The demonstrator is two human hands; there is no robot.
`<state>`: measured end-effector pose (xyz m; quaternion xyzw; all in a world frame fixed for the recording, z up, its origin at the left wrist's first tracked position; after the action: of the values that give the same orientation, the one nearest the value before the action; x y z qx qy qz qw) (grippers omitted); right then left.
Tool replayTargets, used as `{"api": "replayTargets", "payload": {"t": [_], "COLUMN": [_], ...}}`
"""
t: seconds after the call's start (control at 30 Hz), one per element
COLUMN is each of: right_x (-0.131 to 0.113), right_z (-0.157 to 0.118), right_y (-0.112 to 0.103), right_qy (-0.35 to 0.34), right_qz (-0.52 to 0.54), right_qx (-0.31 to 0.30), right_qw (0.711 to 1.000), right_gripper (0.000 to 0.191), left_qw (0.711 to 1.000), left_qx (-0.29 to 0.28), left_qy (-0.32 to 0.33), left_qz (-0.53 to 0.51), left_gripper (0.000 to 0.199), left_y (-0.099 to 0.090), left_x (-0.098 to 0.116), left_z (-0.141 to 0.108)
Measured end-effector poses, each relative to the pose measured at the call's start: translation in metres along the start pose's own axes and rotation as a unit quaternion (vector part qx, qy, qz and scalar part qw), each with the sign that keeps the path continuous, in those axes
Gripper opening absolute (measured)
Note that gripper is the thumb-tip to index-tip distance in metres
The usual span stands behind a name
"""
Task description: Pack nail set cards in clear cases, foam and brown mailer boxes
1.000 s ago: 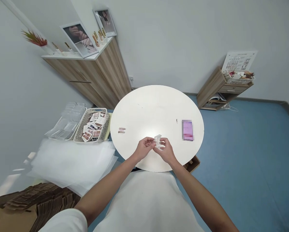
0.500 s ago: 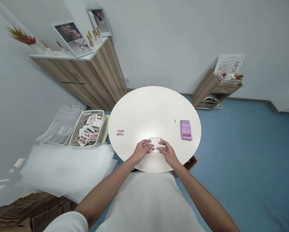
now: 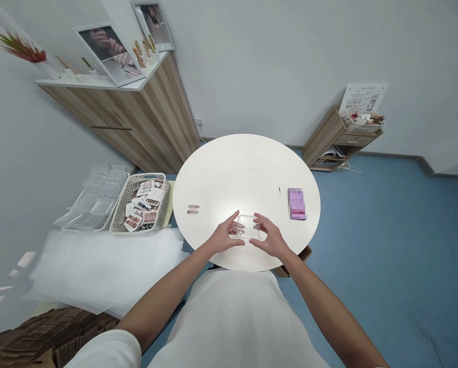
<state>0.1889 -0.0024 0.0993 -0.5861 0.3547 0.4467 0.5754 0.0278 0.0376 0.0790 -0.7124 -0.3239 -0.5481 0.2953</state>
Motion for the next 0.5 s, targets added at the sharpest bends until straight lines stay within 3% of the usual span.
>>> {"api": "replayTargets", "payload": {"t": [0.3, 0.5], "right_x": [0.003, -0.021], "right_z": [-0.001, 0.012], "right_y": [0.003, -0.002], "right_qy": [-0.013, -0.059], "right_qz": [-0.054, -0.182], "right_qx": [-0.014, -0.084], "right_qw": [0.998, 0.978], "right_gripper": [0.053, 0.052], "left_qw": [0.997, 0.990], "left_qx": [-0.012, -0.006], "left_qy": [0.016, 0.033], "left_qz": [0.072, 0.139], "left_gripper": [0.083, 0.079], "left_y": [-0.003, -0.013], "left_x": [-0.002, 0.017], "left_z": [0.001, -0.002]}}
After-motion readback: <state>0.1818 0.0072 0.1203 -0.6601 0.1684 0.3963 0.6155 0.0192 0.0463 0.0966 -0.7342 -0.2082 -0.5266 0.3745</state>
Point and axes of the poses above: each hand's wrist, its own z-axis towards the middle knuckle, its own y-axis out of the palm, x = y × z, the point moved 5 cm from there along z, towards the middle knuckle, and after that the axes turned 5 degrees about z, right-handed, at the moved point
